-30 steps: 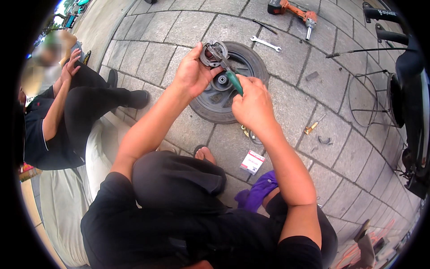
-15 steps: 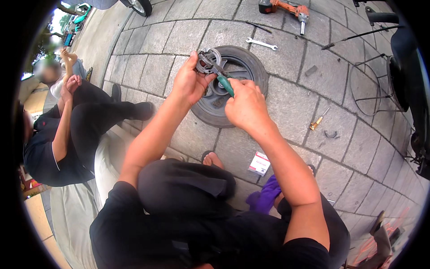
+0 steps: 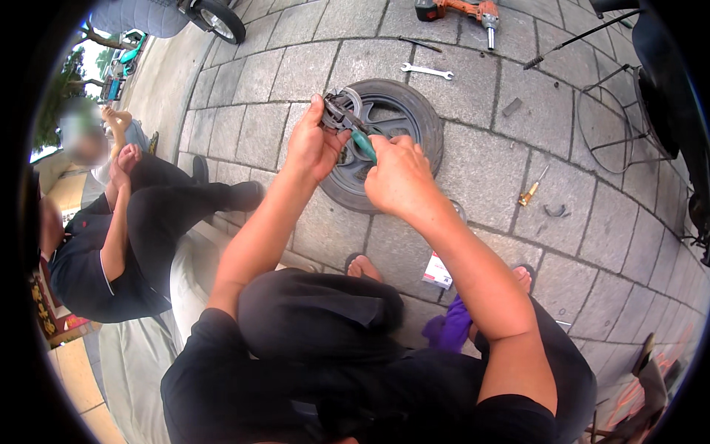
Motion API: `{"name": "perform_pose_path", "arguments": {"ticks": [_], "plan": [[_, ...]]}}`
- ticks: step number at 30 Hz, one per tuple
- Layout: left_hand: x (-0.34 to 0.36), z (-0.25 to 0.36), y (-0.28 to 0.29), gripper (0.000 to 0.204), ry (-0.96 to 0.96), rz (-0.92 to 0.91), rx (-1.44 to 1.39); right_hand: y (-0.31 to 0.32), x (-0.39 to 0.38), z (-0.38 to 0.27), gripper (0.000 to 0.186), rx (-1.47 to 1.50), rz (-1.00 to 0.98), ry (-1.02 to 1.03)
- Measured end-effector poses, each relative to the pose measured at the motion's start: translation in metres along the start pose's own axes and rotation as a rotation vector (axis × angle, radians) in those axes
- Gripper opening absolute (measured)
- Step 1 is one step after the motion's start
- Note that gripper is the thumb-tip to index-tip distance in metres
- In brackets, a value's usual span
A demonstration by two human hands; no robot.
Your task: The person sits on the ground and disassembles a scooter brake assembly, removing the brake shoes and spring. They then use pliers to adjust the spring and reassemble the brake components.
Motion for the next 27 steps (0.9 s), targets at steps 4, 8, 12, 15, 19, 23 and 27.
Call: {"name": "perform_pose_path", "arguments": {"ticks": [4,8,12,15,19,23,27], "plan": [[0.0,0.002,-0.001,0.042,-0.017,-0.012,-0.026,-0.002,0.001,-0.001,0.051,0.035,0.017,0.006],[0.002,-0.001,0.0,0.046,-0.009,-0.022,-0.068,-0.005,0.0,-0.003,0.051,0.048,0.008,-0.002],[0.002,-0.001,-0.001,0.047,-0.003,-0.015,-0.085,-0.008,-0.002,-0.002,0.05,0.058,0.043,0.027],[0.001,-0.002,-0.002,0.047,0.002,-0.004,-0.11,-0.011,-0.003,-0.003,0.05,0.048,0.066,0.019],[-0.001,-0.004,-0.005,0.048,0.013,-0.013,-0.122,-0.01,-0.005,-0.004,0.05,0.069,0.083,0.01],[-0.001,-0.002,-0.005,0.047,-0.004,-0.018,-0.15,-0.011,-0.006,-0.006,0.048,0.06,0.102,0.024],[-0.002,-0.002,-0.007,0.046,-0.021,-0.03,-0.167,-0.011,-0.007,-0.005,0.048,0.046,0.133,0.046]]}}
Point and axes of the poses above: each hand's wrist, its own x-axis towards the middle knuckle, its own y-axis out of the back of the hand, z = x × y, the point moved 5 cm from there along x, towards the middle knuckle, and after that the axes turned 6 degrees about z, right-handed, at the moved point
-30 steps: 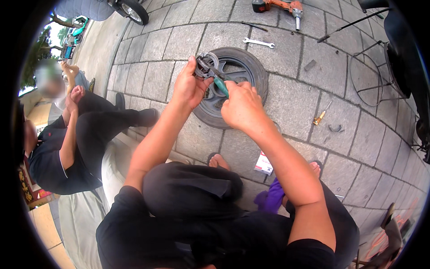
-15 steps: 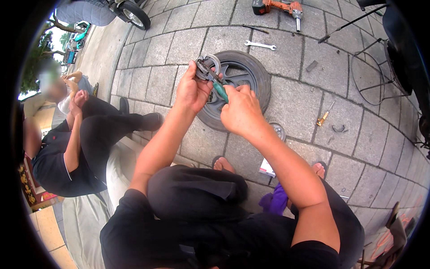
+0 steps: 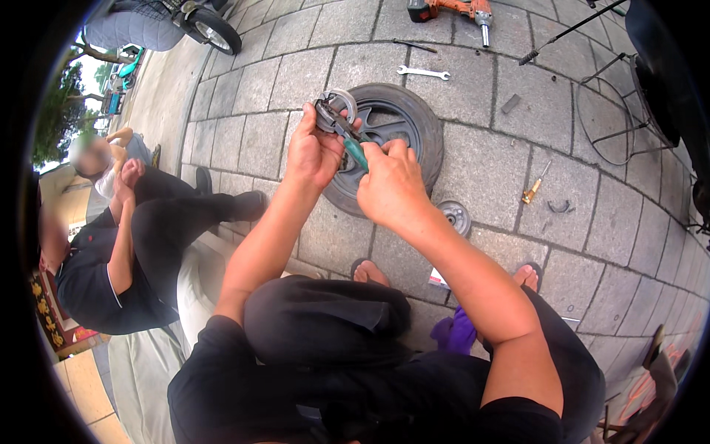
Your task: The person sits on the ground and disassembles a scooter brake assembly, removing the brake shoes and spring. They then use pliers to adjust the spring and reassemble the brake components.
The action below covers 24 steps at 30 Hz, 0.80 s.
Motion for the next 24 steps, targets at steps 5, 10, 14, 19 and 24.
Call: {"name": "perform_pose_path", "arguments": {"ticks": [5,10,14,19,24], "plan": [[0.001,0.0,0.002,0.045,-0.01,-0.021,-0.016,-0.003,-0.002,0.001,0.048,-0.017,0.033,0.034],[0.003,0.001,0.005,0.046,-0.017,-0.035,0.006,-0.006,-0.004,0.001,0.049,-0.011,0.042,0.02],[0.007,0.002,0.011,0.045,-0.017,-0.037,0.013,-0.006,-0.004,0.0,0.048,-0.014,-0.005,-0.016],[0.007,0.011,0.012,0.045,-0.005,-0.086,0.04,-0.003,-0.003,-0.005,0.046,0.032,-0.077,-0.058],[0.011,0.02,0.011,0.046,-0.031,-0.09,0.218,-0.001,-0.003,-0.008,0.045,0.089,-0.092,-0.077]]}}
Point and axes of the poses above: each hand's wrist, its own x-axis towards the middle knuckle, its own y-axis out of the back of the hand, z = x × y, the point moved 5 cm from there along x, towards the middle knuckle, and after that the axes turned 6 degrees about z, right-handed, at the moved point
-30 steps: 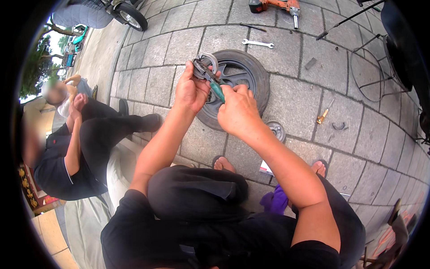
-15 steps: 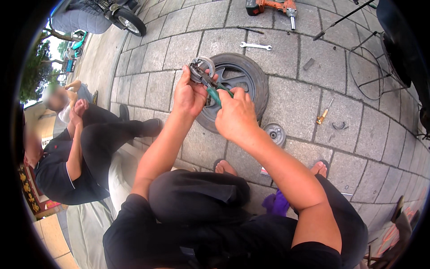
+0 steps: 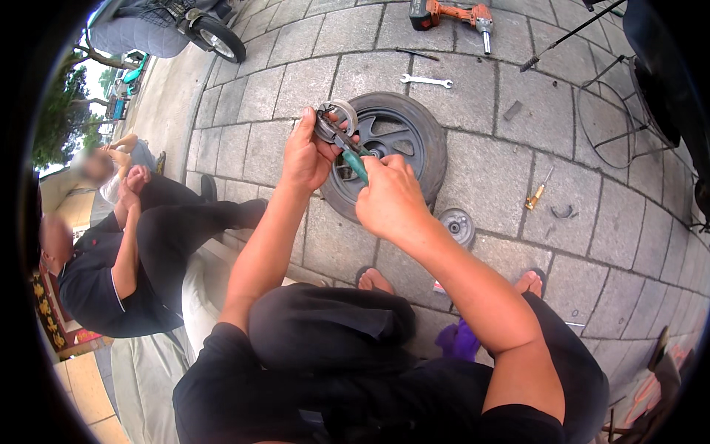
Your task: The person sits on the ground and disassembles a scooter brake assembly, removing the brake shoes and spring. They then use pliers to adjust the spring and reassemble the brake components.
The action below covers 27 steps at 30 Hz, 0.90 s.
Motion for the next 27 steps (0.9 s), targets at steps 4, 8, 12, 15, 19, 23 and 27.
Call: {"name": "perform_pose_path", "arguments": {"ticks": [4,8,12,15,19,23,27], "plan": [[-0.002,0.003,-0.001,0.046,-0.058,0.013,0.056,-0.006,-0.002,0.002,0.046,-0.007,0.026,0.01],[-0.001,-0.001,0.0,0.045,-0.083,0.005,0.048,-0.01,-0.002,0.001,0.048,-0.011,0.041,-0.009],[-0.002,-0.002,0.001,0.045,-0.056,0.0,0.041,-0.014,-0.003,0.002,0.049,-0.013,0.055,-0.006],[-0.003,-0.001,0.0,0.044,-0.052,0.0,0.027,-0.013,-0.004,0.001,0.05,-0.038,0.068,0.005],[-0.003,0.0,0.002,0.042,-0.065,-0.029,-0.004,-0.012,-0.004,-0.003,0.049,-0.038,0.058,-0.006],[-0.004,0.0,0.002,0.041,-0.061,-0.01,0.01,-0.015,-0.006,-0.002,0.048,-0.02,0.087,0.007],[-0.008,0.002,-0.002,0.035,-0.063,0.015,0.004,-0.016,-0.008,0.0,0.048,-0.033,0.115,0.036]]}}
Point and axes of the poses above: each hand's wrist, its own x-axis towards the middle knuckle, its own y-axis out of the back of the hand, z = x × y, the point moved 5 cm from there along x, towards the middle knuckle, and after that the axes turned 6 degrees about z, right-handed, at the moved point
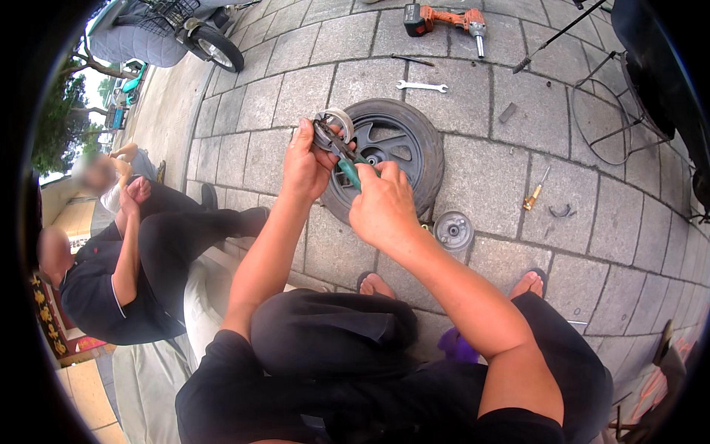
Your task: The person sits on the ground and disassembles a scooter brake assembly, removing the brake shoes and spring. They then use pliers to adjust the spring and reassemble the brake components.
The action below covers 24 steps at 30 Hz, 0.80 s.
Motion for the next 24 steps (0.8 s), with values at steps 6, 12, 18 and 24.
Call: {"name": "perform_pose_path", "arguments": {"ticks": [6,12,18,24], "plan": [[0.0005,-0.0006,0.0003,0.035,0.0,-0.02,-0.01,-0.002,-0.0001,0.0013,0.047,0.004,-0.005,0.003],[0.0008,-0.0009,0.0006,0.035,-0.012,-0.044,-0.02,-0.0019,-0.0001,-0.0006,0.048,0.006,-0.011,-0.009],[0.0017,-0.0017,0.0009,0.033,0.0,-0.061,-0.021,-0.0061,-0.001,0.002,0.049,-0.006,0.017,0.015],[0.0022,-0.0029,0.0018,0.035,-0.002,-0.054,-0.018,-0.0027,-0.0006,0.0002,0.048,0.004,0.026,0.026]]}}
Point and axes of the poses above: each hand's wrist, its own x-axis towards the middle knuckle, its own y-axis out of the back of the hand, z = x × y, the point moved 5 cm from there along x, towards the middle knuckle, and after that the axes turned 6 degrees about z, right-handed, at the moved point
